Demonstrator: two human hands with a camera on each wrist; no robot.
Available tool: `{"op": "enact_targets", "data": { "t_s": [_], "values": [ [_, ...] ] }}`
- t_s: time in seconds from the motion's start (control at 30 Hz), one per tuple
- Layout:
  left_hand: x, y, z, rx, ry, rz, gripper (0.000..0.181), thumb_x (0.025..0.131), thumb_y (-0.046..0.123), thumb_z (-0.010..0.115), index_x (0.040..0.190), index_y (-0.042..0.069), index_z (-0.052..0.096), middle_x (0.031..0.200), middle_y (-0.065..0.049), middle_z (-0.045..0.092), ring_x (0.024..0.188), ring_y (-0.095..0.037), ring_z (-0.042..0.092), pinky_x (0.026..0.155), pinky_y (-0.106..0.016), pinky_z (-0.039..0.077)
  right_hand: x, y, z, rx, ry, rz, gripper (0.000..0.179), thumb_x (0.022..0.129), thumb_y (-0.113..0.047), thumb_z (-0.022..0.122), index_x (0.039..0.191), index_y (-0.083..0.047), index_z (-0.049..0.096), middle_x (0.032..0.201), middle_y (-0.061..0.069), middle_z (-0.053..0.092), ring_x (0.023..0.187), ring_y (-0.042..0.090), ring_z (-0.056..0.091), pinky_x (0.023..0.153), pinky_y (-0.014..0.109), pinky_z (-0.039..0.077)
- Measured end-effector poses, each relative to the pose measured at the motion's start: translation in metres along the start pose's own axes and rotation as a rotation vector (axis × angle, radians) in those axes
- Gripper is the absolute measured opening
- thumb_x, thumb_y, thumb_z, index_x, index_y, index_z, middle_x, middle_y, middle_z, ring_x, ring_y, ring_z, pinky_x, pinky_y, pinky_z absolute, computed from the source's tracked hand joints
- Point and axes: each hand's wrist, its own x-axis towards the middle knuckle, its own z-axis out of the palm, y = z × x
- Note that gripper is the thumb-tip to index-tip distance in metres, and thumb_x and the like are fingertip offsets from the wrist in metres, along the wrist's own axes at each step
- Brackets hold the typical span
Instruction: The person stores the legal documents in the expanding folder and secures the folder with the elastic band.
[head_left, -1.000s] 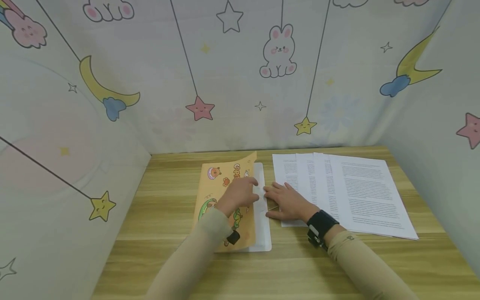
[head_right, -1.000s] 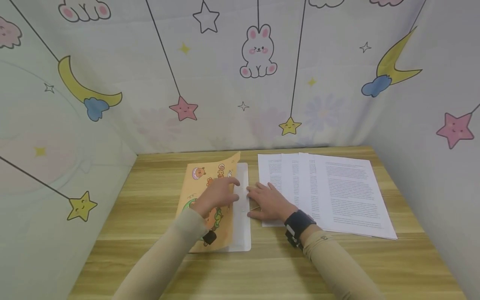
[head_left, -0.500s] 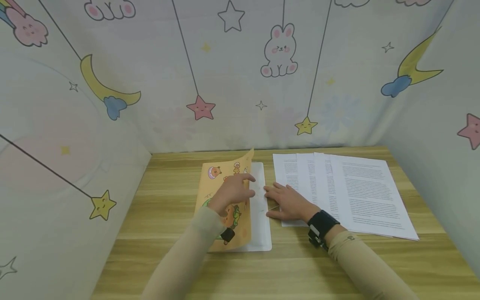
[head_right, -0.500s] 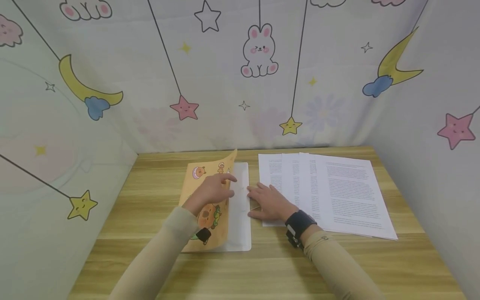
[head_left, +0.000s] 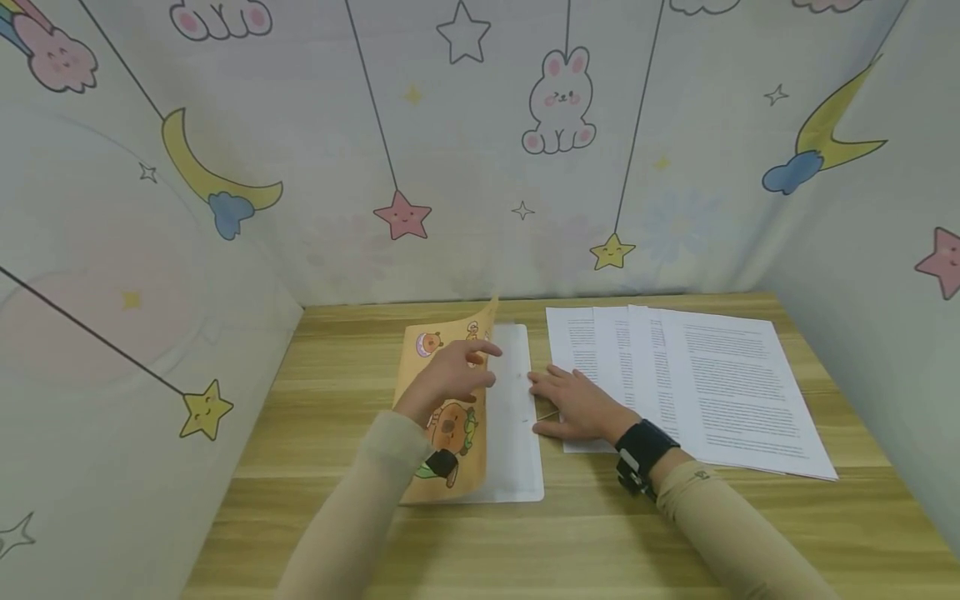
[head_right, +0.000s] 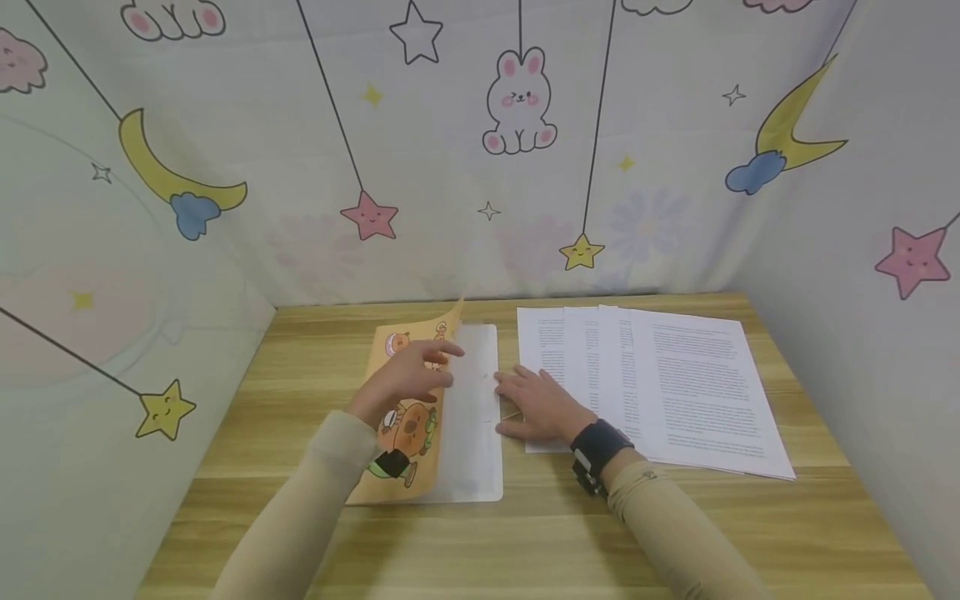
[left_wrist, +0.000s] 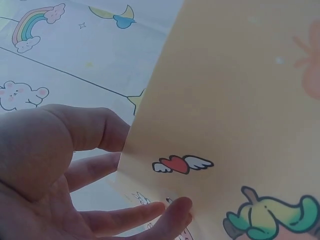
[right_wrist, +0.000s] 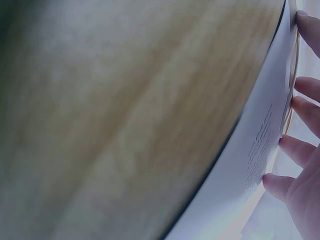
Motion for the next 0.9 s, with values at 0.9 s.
{"op": "enact_targets", "data": {
  "t_s": [0.9],
  "values": [
    [-0.014,-0.031,-0.041,-0.328,-0.034,0.06,0.058,0.096,0.006,0.059,0.152,0.021,0.057,0.157,-0.017,0.046,0.125,-0.032,0.056,0.088,-0.046,0.059,-0.001,0.002,0.001,-0.005,0.034,-0.039,0.069,0.097,-0.056,0.068,0.147,-0.01,0.058,0.166,0.009,0.041,0.155,0.043,0.031,0.116,0.073,0.027]
  ]
}}
